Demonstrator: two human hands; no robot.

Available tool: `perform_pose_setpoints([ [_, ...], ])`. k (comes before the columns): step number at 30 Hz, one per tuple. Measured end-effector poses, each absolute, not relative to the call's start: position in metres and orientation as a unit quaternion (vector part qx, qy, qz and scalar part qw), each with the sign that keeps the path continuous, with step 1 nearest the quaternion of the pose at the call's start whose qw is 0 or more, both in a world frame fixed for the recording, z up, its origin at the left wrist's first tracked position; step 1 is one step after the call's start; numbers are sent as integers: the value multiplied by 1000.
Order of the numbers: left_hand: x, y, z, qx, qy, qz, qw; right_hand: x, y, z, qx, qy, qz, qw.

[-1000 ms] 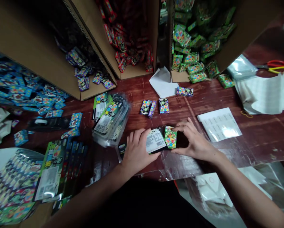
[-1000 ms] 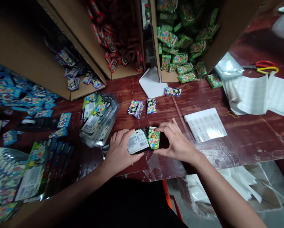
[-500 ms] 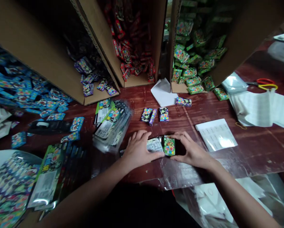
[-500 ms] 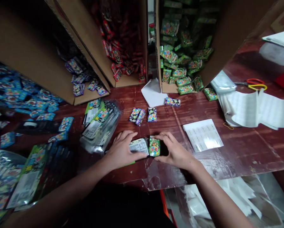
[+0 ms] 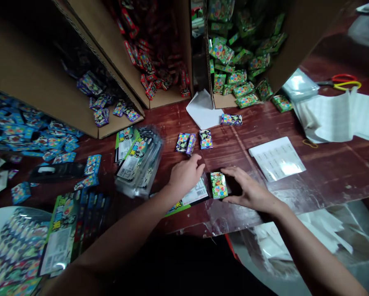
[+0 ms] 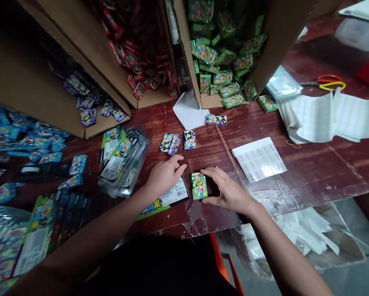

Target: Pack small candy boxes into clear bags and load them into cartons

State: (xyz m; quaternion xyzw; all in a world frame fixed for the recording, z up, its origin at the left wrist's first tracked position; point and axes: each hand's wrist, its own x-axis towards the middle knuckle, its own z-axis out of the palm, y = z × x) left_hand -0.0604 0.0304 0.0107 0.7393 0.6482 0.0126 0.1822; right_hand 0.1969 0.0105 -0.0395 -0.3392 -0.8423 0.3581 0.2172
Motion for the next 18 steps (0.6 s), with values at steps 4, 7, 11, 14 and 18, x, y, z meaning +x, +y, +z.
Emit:
perform_pose_setpoints([
  [4, -90, -8, 23, 775, 594, 52, 210, 194, 21, -38, -371, -829, 339, 247],
  [7, -106, -33, 20, 792, 578, 19, 197, 184, 24, -39, -369, -835, 323, 249],
  [11, -108, -47, 7, 788, 586, 31, 187, 172, 23, -39, -307, -869, 329, 204],
  [14, -102, -49, 3, 798, 565, 48, 202, 174, 24, -35, -267, -879, 359, 166],
  [18, -91, -47, 7, 769, 594, 112, 208, 175, 20, -25, -290, -845, 405, 193],
])
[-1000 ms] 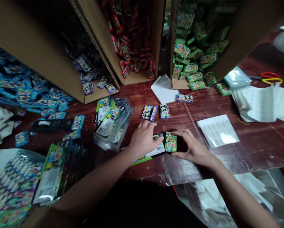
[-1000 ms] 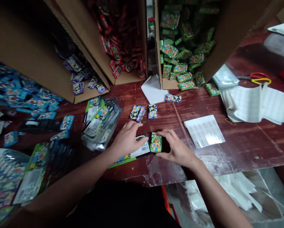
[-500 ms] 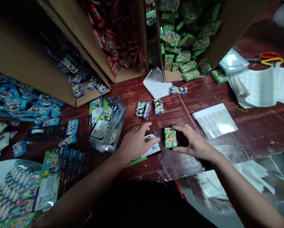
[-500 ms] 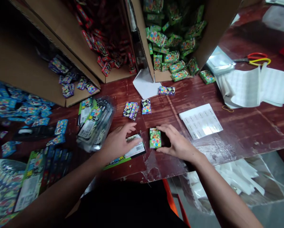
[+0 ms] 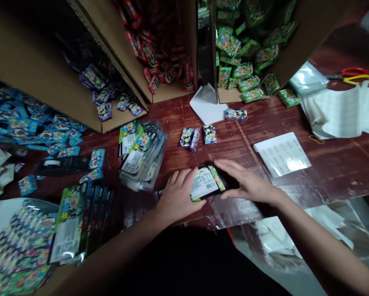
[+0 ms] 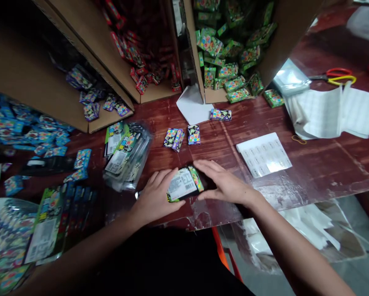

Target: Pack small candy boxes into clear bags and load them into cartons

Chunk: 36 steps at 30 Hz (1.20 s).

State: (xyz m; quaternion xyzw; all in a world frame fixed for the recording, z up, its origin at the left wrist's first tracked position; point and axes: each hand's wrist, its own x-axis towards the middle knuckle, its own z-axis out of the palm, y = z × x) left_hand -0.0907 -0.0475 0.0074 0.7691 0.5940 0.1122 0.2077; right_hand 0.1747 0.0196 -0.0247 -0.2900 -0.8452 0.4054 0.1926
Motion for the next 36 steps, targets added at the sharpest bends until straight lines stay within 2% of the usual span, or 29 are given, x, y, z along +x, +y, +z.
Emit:
perform_pose_setpoints([
  [3, -78, -45, 10, 701, 650, 192, 222, 162, 9, -22, -372, -743, 473, 294],
  [6, -69, -45, 6, 646, 651, 270, 295, 146, -1, -25, -401, -632, 554, 364],
  [8, -69, -48, 0, 611, 614, 325, 378, 141, -4, -28, -405, -604, 572, 379],
  [11, -78, -52, -7, 571, 542, 370, 492, 143, -9, -32, -404, -596, 602, 346],
  [15, -93, -48, -6, 557, 526, 357, 535, 142, -22, -35, -407, -589, 619, 324],
  [21, -94, -31, -1, 537, 543, 395, 510, 122, -42, -42, -448, -506, 587, 446],
  [26, -86, -25, -1, 438, 535, 430, 580, 125, -44, -35, -466, -508, 581, 433],
  [32, -93, -15, -5, 465, 521, 337, 631, 132, -46, -28, -464, -541, 513, 478],
  [36, -96, -10, 3, 511, 514, 295, 623, 137, -45, -24, -462, -574, 507, 448],
])
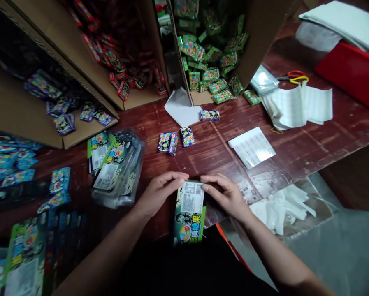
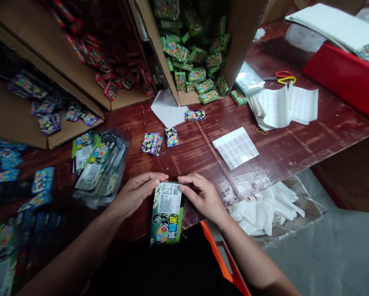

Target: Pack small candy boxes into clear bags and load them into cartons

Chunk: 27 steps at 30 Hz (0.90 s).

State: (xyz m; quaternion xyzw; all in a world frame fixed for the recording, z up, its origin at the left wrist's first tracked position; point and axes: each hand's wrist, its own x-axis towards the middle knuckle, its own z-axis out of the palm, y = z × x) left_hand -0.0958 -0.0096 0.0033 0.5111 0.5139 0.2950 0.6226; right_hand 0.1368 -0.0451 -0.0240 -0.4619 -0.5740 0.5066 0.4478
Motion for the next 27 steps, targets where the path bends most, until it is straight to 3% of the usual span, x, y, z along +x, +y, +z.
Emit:
perform_pose_setpoints([
  [8, -75, 8, 21, 555, 532, 237, 594, 141, -30, -9, -512, -440, 630, 384],
  [16, -82, 9, 16, 552, 464, 212, 659, 164, -33, -14, -492, -500, 625, 343],
  [23, -86, 12, 1, 596, 452, 212, 628, 169, -33, -15, -441, -619, 545, 354],
  [27, -90, 20, -2, 701, 488, 156, 497, 223, 11, -8, -461, -743, 348, 338],
])
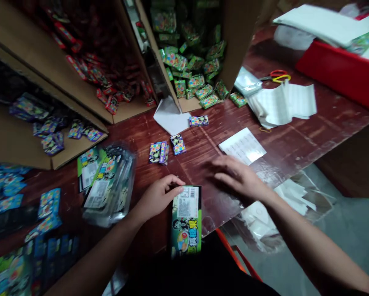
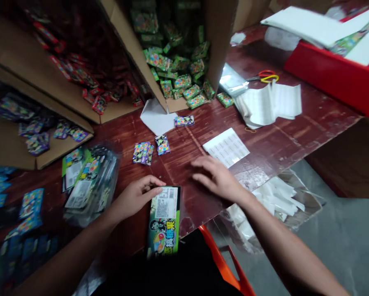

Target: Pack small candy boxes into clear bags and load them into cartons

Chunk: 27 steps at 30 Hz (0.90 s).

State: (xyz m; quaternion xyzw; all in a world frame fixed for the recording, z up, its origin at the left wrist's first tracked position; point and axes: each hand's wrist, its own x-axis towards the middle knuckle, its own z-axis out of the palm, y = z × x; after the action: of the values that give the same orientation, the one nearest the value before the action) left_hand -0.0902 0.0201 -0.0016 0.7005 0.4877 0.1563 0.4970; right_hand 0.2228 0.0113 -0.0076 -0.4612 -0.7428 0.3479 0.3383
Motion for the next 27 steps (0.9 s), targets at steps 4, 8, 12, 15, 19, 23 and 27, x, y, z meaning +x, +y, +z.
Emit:
perform_pose_setpoints([
  [4, -83, 26, 0, 835, 458, 139, 272, 308, 78, -1, -538, -798, 185, 200],
  [8, -50, 35, 7, 858, 426, 189, 215, 337, 119, -1, -542, -801, 231, 109],
  [12, -8, 57, 17, 824, 424, 277, 253, 301, 112, 4, -499, -810, 279, 133],
  [15, 11, 75, 18, 797, 416, 294, 325, 278, 85, 12, -466, -787, 352, 198],
  [19, 16, 87, 12, 737, 397, 282, 469, 275, 52, 16, -478, -654, 478, 340],
  [23, 16, 90, 5, 658, 402, 266, 579, 276, 33, 6, -516, -566, 501, 404],
  [27, 23, 89, -2, 628, 405, 315, 585, 266, 24, -5, -545, -501, 495, 455],
])
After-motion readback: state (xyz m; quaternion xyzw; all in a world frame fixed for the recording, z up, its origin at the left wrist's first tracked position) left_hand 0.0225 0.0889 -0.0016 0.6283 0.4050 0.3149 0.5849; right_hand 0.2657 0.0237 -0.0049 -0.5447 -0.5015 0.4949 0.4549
